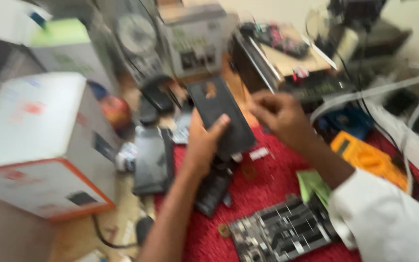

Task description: The person uses tweezers to remove a small adhesive strip from the back of a disassembled smartphone. They then peel the backing off the adhesive and reposition it on the phone's back cover.

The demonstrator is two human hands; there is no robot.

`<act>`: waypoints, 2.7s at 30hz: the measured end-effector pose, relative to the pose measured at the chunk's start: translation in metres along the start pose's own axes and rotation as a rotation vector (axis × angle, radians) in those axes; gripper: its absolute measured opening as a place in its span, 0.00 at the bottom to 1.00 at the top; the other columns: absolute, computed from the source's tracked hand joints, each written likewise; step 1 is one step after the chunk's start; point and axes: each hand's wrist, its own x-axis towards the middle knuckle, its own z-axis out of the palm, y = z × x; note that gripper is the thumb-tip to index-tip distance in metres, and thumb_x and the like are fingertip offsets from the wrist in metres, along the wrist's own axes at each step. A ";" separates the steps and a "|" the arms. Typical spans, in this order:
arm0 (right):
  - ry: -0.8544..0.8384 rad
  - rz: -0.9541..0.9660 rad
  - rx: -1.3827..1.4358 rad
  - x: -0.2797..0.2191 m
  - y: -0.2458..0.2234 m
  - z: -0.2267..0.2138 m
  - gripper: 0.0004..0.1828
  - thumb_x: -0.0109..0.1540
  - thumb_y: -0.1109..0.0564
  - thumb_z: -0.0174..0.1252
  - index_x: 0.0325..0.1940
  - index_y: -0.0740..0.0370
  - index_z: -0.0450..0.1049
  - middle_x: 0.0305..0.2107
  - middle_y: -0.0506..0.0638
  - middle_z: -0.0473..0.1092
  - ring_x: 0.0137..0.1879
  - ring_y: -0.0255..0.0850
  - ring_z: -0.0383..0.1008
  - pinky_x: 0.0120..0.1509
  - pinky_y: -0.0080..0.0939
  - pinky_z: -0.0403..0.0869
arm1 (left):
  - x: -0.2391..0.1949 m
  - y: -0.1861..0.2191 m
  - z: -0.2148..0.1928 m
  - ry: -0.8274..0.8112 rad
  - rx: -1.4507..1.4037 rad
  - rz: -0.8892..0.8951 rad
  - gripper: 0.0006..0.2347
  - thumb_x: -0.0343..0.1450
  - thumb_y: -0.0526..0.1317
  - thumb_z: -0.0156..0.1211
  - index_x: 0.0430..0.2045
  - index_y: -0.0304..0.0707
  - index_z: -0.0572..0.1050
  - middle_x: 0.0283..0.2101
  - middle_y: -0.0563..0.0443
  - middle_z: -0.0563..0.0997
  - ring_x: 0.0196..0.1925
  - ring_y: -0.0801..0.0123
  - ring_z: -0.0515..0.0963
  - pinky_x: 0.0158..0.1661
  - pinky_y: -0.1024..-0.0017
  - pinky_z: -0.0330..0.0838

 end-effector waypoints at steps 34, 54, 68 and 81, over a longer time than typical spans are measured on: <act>-0.156 0.207 0.659 -0.001 0.006 0.006 0.09 0.63 0.59 0.61 0.42 0.69 0.77 0.28 0.53 0.77 0.30 0.37 0.78 0.33 0.36 0.77 | -0.009 0.033 0.006 -0.337 0.339 0.072 0.14 0.78 0.44 0.55 0.49 0.32 0.78 0.39 0.56 0.85 0.41 0.73 0.85 0.40 0.74 0.77; -0.645 0.537 -0.704 0.005 0.014 -0.044 0.10 0.56 0.59 0.65 0.40 0.62 0.79 0.26 0.49 0.76 0.30 0.38 0.77 0.36 0.42 0.77 | 0.001 0.009 -0.006 -0.167 0.005 -0.172 0.13 0.78 0.41 0.49 0.43 0.29 0.77 0.22 0.53 0.77 0.13 0.79 0.69 0.13 0.80 0.58; -0.799 0.229 -0.551 0.002 -0.008 -0.029 0.19 0.52 0.64 0.65 0.47 0.55 0.81 0.19 0.45 0.70 0.27 0.34 0.70 0.34 0.38 0.71 | -0.001 0.008 -0.004 -0.199 0.057 -0.150 0.13 0.79 0.40 0.48 0.45 0.27 0.77 0.22 0.52 0.77 0.13 0.79 0.70 0.13 0.80 0.60; -0.845 0.176 -0.538 0.004 0.006 -0.024 0.06 0.55 0.60 0.67 0.35 0.61 0.80 0.24 0.47 0.76 0.32 0.36 0.76 0.39 0.38 0.74 | 0.000 0.006 -0.005 -0.234 -0.024 -0.198 0.11 0.79 0.37 0.47 0.44 0.28 0.75 0.25 0.51 0.79 0.16 0.79 0.70 0.16 0.81 0.60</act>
